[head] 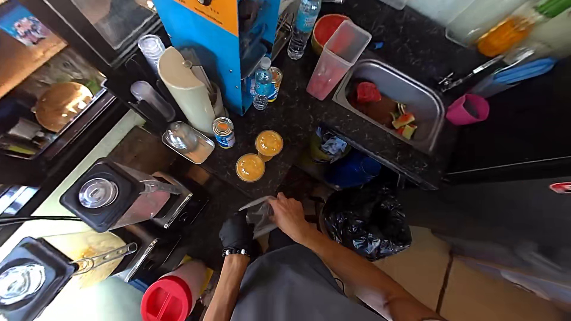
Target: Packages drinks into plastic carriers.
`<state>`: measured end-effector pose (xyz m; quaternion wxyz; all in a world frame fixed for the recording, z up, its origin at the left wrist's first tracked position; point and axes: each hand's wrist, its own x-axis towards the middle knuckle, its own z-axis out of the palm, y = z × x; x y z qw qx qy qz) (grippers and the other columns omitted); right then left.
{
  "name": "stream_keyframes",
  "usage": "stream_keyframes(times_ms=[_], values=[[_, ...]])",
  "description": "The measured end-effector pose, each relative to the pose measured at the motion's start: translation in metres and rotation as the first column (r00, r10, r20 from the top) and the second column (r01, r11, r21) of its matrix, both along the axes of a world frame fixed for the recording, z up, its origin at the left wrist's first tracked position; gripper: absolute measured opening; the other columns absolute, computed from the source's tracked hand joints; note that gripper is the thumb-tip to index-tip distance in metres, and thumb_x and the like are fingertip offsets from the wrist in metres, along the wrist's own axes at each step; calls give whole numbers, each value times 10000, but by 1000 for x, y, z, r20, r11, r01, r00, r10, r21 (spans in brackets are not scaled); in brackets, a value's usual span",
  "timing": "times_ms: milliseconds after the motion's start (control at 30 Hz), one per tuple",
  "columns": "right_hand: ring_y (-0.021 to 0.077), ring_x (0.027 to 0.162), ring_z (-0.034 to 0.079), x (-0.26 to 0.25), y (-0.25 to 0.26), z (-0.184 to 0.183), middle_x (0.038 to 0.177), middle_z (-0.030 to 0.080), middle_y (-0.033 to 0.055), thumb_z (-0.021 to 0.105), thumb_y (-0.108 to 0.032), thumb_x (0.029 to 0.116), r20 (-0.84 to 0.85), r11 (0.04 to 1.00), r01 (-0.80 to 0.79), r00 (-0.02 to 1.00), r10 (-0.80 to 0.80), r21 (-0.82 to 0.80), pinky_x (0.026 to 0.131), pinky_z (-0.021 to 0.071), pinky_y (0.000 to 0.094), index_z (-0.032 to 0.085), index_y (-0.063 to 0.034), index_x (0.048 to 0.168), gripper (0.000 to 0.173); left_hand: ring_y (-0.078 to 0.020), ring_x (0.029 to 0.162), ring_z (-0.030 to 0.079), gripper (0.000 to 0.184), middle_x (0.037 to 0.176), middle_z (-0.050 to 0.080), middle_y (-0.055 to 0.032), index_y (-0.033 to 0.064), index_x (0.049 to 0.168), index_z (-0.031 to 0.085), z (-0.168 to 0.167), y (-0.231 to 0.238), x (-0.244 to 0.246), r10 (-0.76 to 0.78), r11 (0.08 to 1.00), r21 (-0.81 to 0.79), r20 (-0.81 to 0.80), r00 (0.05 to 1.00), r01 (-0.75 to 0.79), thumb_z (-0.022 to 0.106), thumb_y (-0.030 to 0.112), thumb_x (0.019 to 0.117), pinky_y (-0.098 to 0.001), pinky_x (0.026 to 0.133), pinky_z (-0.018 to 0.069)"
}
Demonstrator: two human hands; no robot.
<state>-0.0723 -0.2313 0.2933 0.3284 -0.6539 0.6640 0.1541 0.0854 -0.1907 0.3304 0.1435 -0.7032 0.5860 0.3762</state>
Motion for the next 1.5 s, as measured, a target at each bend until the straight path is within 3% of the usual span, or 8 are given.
stream_keyframes(times_ms=[200,367,700,833,933,1100,1267,1500], values=[[435,1105,654,-21,-16,6,1180,673,253,561,-13,954,-89,978,-127,986,144,167,839,524,593,657,14,1216,281,-446,1220,607,319,1238,648,-315,-139,1202,632,-27,37,-10,-111,987,126,43,993,105,418,53,1063,-550,1027,456],[409,1068,678,-46,-22,-5,1079,706,234,431,-528,1063,-27,983,-122,992,127,135,835,516,590,702,10,1045,603,-446,1235,598,317,1246,644,-321,-131,1213,638,-41,38,-28,44,994,104,15,999,-45,450,70,1055,-555,1047,439],[439,1114,632,-53,-39,-26,1302,580,301,571,20,936,-176,944,-227,946,272,238,832,528,540,611,99,1243,320,-429,1225,607,314,1238,654,-298,-112,1223,640,-45,40,-62,-16,994,108,-1,1000,16,442,63,1052,-541,1030,456],[453,1324,492,-94,-50,-48,1506,491,219,759,-378,908,322,947,-313,906,274,75,1036,402,682,726,-203,1284,416,-437,1165,633,360,1305,612,-302,-54,1325,592,-58,32,-64,136,982,121,70,988,-143,575,88,995,-566,941,509],[198,1236,631,-91,-68,-55,1347,659,95,630,-380,1012,717,1000,-3,697,24,-30,1056,517,384,744,-143,1245,351,-440,974,692,594,1307,631,-242,154,1504,472,-87,27,-46,340,939,-21,210,917,-343,628,95,934,-601,744,570],[247,1382,513,-15,-97,-129,1482,515,238,944,-361,677,866,904,408,490,-101,-126,1179,414,353,388,77,1505,1089,-448,982,698,633,1180,697,-233,228,1632,241,-49,40,-21,357,930,-16,282,890,-368,479,165,1050,-612,806,552],[178,1153,675,9,-102,-146,1219,695,207,971,-332,596,939,792,543,326,106,-278,1053,534,323,584,132,1288,918,-466,992,691,684,1186,696,-233,341,1649,120,-26,26,2,302,941,79,239,923,-329,439,177,1066,-633,846,534],[114,1074,705,-28,-71,-28,1143,721,119,990,-203,569,957,845,474,254,137,-247,991,590,291,533,130,1260,893,-439,975,694,521,1288,668,-182,199,1458,543,-44,-50,-3,56,988,-138,-146,988,-76,598,59,960,-642,776,549]])
